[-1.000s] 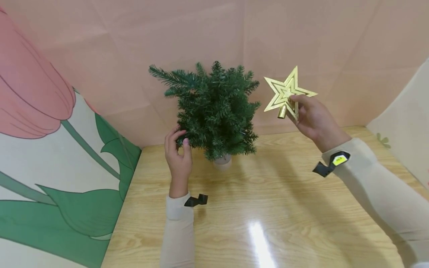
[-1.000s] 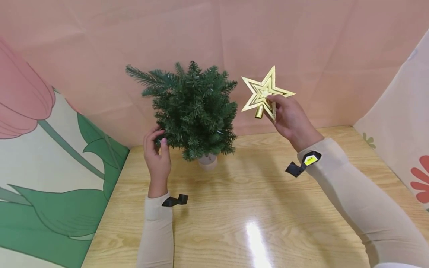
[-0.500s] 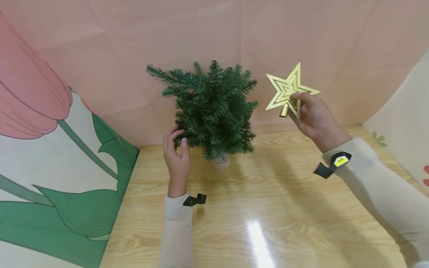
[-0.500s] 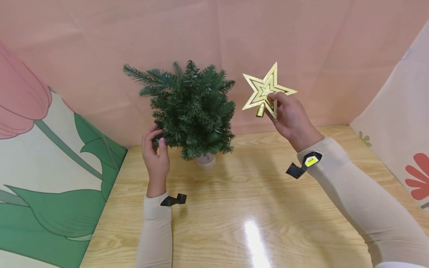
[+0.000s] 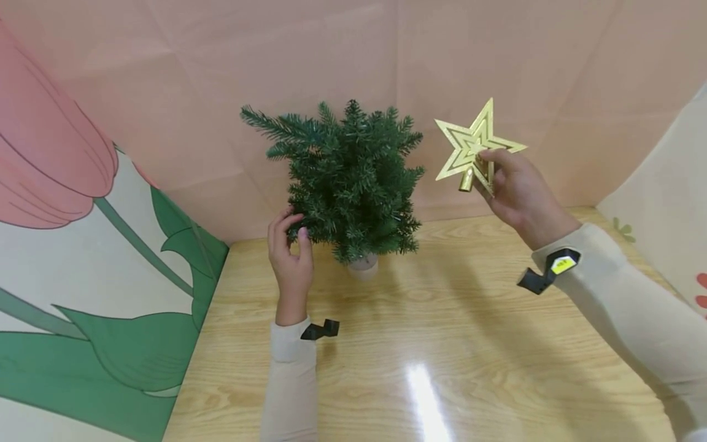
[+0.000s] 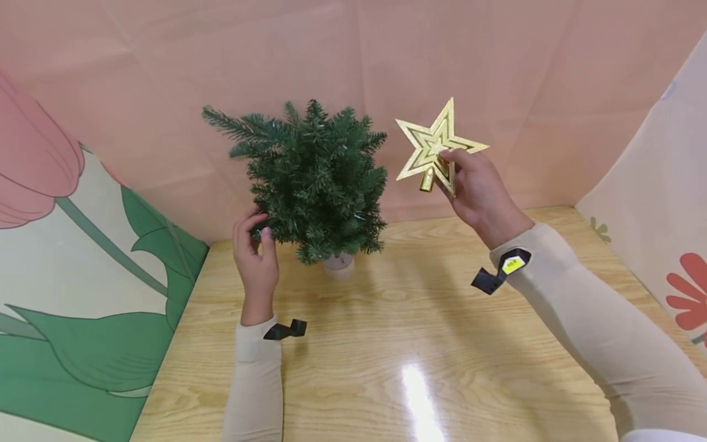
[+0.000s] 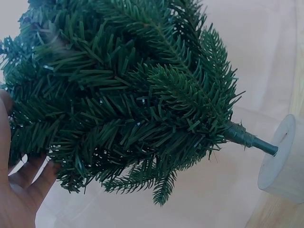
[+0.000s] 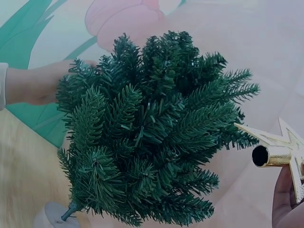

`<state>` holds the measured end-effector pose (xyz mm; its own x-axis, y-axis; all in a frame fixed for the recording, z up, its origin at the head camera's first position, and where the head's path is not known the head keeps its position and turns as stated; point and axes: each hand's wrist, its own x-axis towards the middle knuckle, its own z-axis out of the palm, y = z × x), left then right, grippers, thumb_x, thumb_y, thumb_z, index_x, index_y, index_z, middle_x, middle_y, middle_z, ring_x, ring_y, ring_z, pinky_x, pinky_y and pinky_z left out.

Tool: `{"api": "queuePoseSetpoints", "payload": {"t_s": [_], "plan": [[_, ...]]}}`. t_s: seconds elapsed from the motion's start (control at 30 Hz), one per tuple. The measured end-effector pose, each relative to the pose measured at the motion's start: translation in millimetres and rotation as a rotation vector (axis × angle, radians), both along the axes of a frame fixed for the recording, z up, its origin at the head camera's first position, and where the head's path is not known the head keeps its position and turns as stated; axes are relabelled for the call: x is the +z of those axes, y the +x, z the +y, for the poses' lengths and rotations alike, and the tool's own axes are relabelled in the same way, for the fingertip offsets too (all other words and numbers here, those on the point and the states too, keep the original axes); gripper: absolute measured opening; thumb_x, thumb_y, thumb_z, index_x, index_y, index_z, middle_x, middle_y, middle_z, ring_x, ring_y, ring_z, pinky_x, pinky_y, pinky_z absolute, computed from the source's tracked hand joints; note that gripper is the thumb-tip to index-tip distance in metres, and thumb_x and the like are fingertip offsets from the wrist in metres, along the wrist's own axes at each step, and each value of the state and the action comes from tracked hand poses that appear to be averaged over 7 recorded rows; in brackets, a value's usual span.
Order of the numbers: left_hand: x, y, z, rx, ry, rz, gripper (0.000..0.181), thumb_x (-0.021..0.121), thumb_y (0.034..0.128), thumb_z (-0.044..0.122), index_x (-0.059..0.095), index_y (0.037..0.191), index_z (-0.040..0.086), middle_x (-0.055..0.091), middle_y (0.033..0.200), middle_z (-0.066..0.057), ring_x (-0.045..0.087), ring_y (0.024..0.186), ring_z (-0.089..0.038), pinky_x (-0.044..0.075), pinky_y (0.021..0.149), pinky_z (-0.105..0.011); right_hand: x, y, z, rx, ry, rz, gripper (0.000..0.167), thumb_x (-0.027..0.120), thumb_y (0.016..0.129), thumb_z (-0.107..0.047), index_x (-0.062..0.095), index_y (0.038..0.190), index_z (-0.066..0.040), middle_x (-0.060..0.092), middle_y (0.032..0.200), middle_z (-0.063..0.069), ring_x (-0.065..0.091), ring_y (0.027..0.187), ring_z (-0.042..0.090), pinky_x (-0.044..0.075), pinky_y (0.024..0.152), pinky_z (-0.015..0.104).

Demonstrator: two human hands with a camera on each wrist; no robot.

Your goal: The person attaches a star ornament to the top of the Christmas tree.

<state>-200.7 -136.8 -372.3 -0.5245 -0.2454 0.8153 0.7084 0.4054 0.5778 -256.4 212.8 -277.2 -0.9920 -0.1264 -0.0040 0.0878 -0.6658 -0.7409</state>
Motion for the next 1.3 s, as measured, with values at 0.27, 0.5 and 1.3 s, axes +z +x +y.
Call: {"api": "queuePoseSetpoints", "payload": {"t_s": [0.27,0.5,1.3], "plan": [[-0.7,1.1,-0.2,-0.002,-0.005,0.001,0.023,0.052,0.0928,-0.01,0.058,0.115,-0.009,0.05,0.131,-0.024,0.044,0.122,-0.044,0.042,0.084,-0.042,-1.1,1.2,0,-0.02,0.009,-0.016,0.006,0.06,0.094,-0.003,0.062,0.089,-0.006,0.064,0.08,0.003,0.063,0.077,0.015,0.046,0.081,0.029],[1.3,1.7,-0.1,0.003,-0.004,0.006,0.022,0.052,0.0931,-0.009,0.058,0.115,-0.01,0.05,0.13,-0.025,0.045,0.122,-0.043,0.041,0.08,-0.041,1.5,0.9,-2,-0.044,0.0,0.041,0.013,0.058,0.094,-0.002,0.064,0.083,-0.005,0.062,0.076,0.002,0.06,0.071,0.014,0.044,0.082,0.029],[2.1,2.0,-0.6,-0.005,-0.017,-0.006,0.023,0.051,0.0943,-0.009,0.057,0.116,-0.009,0.048,0.13,-0.031,0.046,0.122,-0.035,0.04,0.072,-0.043,16.7,-0.5,-13,-0.079,-0.084,0.111,0.006,0.064,0.088,0.001,0.058,0.089,-0.001,0.059,0.088,0.004,0.06,0.075,0.016,0.042,0.079,0.029]]}}
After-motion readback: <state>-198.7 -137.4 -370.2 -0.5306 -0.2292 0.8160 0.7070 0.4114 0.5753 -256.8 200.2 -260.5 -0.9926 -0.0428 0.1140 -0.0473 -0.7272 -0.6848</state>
